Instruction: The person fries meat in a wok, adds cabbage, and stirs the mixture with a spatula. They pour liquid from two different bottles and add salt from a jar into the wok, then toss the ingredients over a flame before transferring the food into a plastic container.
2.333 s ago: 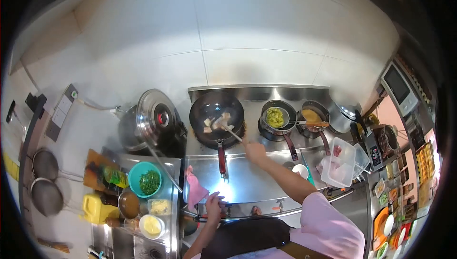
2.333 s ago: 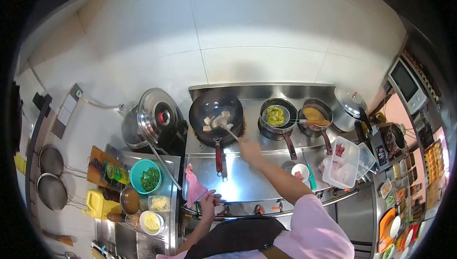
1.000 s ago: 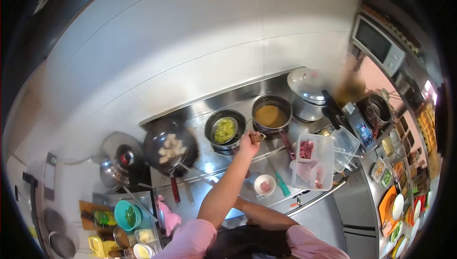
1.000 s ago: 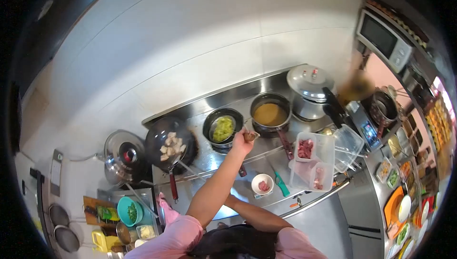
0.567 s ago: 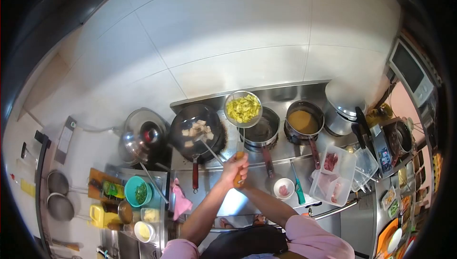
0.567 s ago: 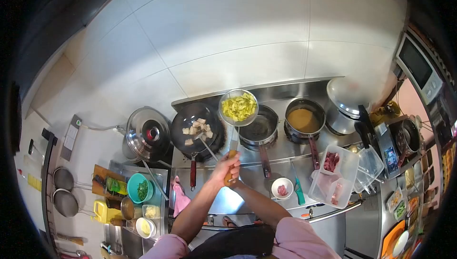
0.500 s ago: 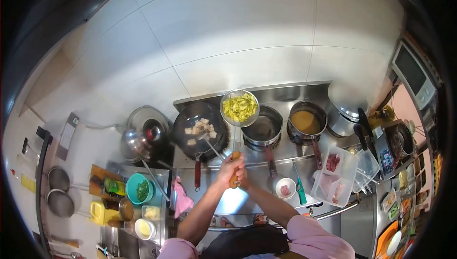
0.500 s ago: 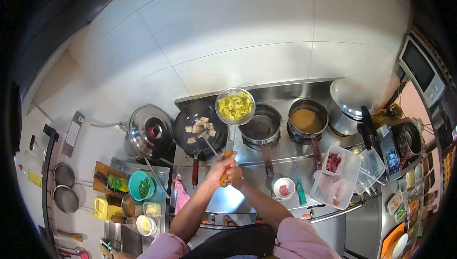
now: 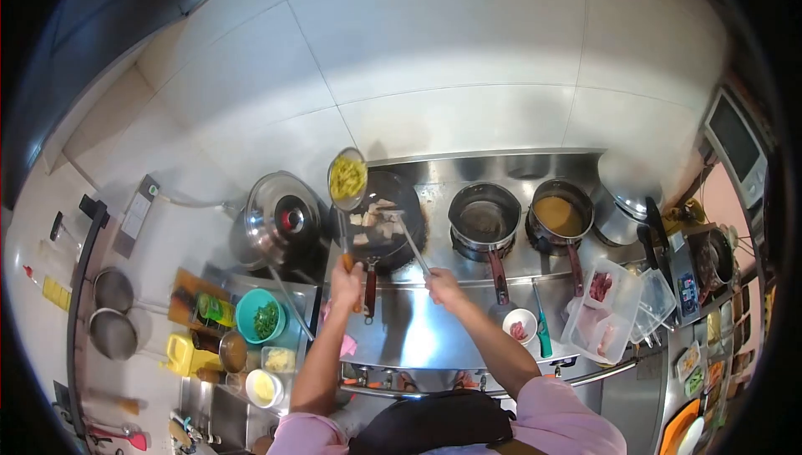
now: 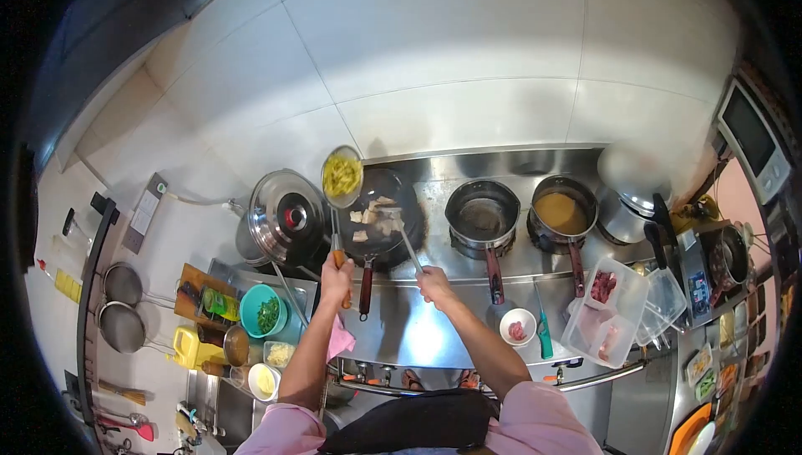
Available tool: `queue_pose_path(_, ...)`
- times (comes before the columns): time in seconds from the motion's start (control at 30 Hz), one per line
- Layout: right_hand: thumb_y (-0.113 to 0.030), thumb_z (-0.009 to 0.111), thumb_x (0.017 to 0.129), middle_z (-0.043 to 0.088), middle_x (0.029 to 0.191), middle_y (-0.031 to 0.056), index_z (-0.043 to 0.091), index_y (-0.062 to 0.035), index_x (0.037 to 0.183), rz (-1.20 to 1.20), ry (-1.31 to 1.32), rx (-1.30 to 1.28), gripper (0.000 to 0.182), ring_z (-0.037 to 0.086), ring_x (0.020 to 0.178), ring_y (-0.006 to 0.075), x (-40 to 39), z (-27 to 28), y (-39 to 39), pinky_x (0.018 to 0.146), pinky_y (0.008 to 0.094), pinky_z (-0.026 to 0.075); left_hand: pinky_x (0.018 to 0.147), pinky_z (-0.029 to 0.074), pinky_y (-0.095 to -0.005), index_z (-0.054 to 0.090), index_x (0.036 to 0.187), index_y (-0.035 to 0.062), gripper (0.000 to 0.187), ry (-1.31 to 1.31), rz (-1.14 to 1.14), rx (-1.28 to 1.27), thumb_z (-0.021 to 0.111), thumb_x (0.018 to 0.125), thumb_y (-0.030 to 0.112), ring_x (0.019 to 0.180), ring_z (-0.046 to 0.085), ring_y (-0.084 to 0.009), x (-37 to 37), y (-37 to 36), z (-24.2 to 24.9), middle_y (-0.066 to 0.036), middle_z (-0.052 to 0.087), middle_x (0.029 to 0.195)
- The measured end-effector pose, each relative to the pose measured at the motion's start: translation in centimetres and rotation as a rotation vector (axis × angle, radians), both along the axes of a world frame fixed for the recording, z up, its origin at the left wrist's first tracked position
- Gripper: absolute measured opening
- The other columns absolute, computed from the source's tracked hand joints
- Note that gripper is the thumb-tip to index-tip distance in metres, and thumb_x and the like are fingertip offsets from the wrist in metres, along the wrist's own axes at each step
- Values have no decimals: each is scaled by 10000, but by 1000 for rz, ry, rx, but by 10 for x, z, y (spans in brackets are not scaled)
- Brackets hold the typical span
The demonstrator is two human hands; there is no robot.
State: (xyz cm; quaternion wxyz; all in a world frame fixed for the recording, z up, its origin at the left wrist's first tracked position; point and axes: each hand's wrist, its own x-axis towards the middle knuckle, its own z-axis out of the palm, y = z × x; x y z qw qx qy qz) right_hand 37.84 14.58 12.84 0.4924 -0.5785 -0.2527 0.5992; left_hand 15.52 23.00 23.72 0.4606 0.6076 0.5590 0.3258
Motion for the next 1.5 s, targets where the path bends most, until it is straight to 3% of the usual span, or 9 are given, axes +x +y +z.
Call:
queue_pose_path(0.2,-162,548,971,489,666,6,561,-25,998,-82,48,64,140,403,431,100,4,8,5,344,294,301,856,506,-486,602,1147,-12,329,579,80,224,669,856,125,989,632,-473,-18,30,-47,-283,674,1011)
queue_pose_path(0.4,-181,549,917,530,643,55,581,-19,818,-60,-190,49,192,491,462,136,3,13,-3,361,317,384,836,511,-489,601,1202,31,376,348,120,373,686,850,134,964,648,-455,-35,43,-45,-276,680,991)
queue_pose_path(0.6,-172,608,893,680,800,191,638,4,1020,44,-980,209,219,664,743,380,7,1,-5,680,467,524,815,507,-514,583,1226,42,388,344,75,370,677,860,132,931,649,-463,-47,35,-53,-283,679,964)
queue_pose_path(0.7,-170,613,880,688,947,230,641,-17,1095,66,-1025,143,265,635,977,438,6,51,-12,862,511,488,834,515,-493,497,1388,60,556,522,113,409,644,854,104,954,656,-458,-37,20,-46,-278,683,986)
queue_pose_path(0.9,-180,619,886,687,1002,242,639,-43,1155,62,-980,95,303,636,1013,436,3,70,7,879,512,496,815,521,-530,545,1302,93,435,868,-68,291,630,884,175,906,661,-452,-37,20,-85,-292,675,907)
queue_pose_path(1.2,-169,609,882,669,1012,275,643,-28,1131,69,-887,102,288,616,1014,464,9,27,13,895,520,482,842,520,-512,558,1315,93,463,700,-83,356,619,856,109,916,637,-479,-45,40,-71,-306,660,913)
queue_pose_path(1.23,-167,609,880,669,1002,273,648,-32,1113,54,-889,107,272,619,1004,463,10,24,13,887,518,485,653,554,-475,592,1189,41,330,570,14,588,596,860,72,739,675,-401,-40,39,-74,-238,673,787)
queue_pose_path(1.37,-158,605,873,675,960,255,663,-50,1044,40,-877,166,210,628,959,458,10,9,0,846,520,491,361,385,-250,547,922,57,74,-249,91,-24,612,887,56,483,512,-86,-33,32,-38,-26,539,642)
queue_pose_path(1.5,-162,610,869,678,929,238,661,-61,1003,48,-831,183,175,634,921,452,7,14,-5,813,529,486,366,403,-264,554,971,51,70,-541,58,-268,607,931,73,439,464,-100,-30,29,-21,-24,536,674)
